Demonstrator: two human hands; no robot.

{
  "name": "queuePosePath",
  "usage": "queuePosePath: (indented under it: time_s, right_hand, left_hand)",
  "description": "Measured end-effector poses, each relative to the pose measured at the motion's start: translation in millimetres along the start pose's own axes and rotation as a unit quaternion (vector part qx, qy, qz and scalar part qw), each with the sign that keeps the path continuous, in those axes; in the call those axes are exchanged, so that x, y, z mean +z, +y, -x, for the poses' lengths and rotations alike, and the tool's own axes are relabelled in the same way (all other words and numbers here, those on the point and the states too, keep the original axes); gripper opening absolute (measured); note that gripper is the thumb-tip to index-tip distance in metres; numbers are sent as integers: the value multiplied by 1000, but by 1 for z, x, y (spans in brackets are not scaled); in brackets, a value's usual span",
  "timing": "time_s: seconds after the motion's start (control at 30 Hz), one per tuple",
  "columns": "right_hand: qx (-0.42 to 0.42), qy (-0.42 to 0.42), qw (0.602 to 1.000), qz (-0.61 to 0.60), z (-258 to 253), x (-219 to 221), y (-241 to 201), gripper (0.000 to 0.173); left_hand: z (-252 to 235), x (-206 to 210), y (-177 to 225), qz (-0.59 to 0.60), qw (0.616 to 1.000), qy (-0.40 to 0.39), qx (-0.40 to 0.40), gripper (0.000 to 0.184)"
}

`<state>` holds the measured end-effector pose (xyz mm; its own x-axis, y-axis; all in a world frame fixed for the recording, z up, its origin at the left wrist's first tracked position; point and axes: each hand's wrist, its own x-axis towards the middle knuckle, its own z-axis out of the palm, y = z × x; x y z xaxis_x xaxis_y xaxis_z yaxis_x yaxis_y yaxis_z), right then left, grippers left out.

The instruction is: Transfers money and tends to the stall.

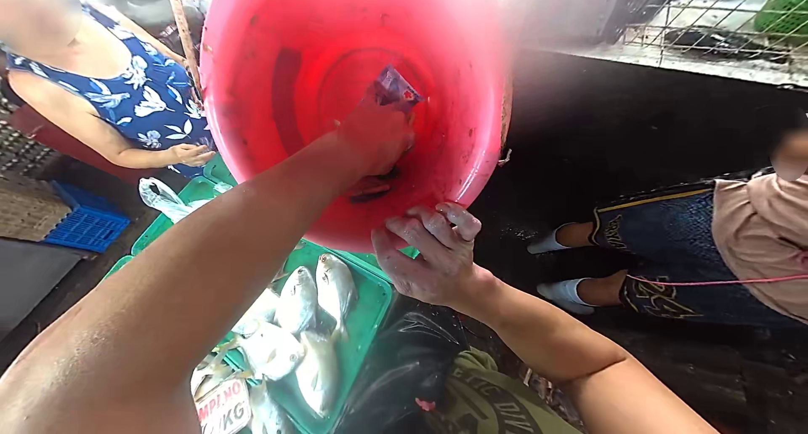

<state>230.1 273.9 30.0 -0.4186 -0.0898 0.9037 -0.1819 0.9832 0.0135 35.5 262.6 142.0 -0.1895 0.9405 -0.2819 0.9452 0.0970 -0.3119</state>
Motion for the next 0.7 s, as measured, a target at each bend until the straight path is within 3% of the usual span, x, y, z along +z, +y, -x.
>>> queuePosePath:
  time_s: [0.23, 0.4, 0.53, 0.7]
  right_hand:
    - [-3, -4, 1000, 11, 3, 0, 14, 18]
    - [-7, -5, 1000, -5, -3, -1, 16, 20]
    - [-20, -16, 1000, 4, -5, 2, 20, 20]
    - [-25, -25, 999, -4, -8, 4, 26, 21]
  left_hand:
    - [2, -33, -22, 223, 972, 73, -6, 12]
    - [14, -47, -29, 483, 871, 90, 17, 8]
    - [18, -45, -31, 542, 831, 122, 32, 16]
    - [22, -46, -32, 536, 830, 155, -1, 21]
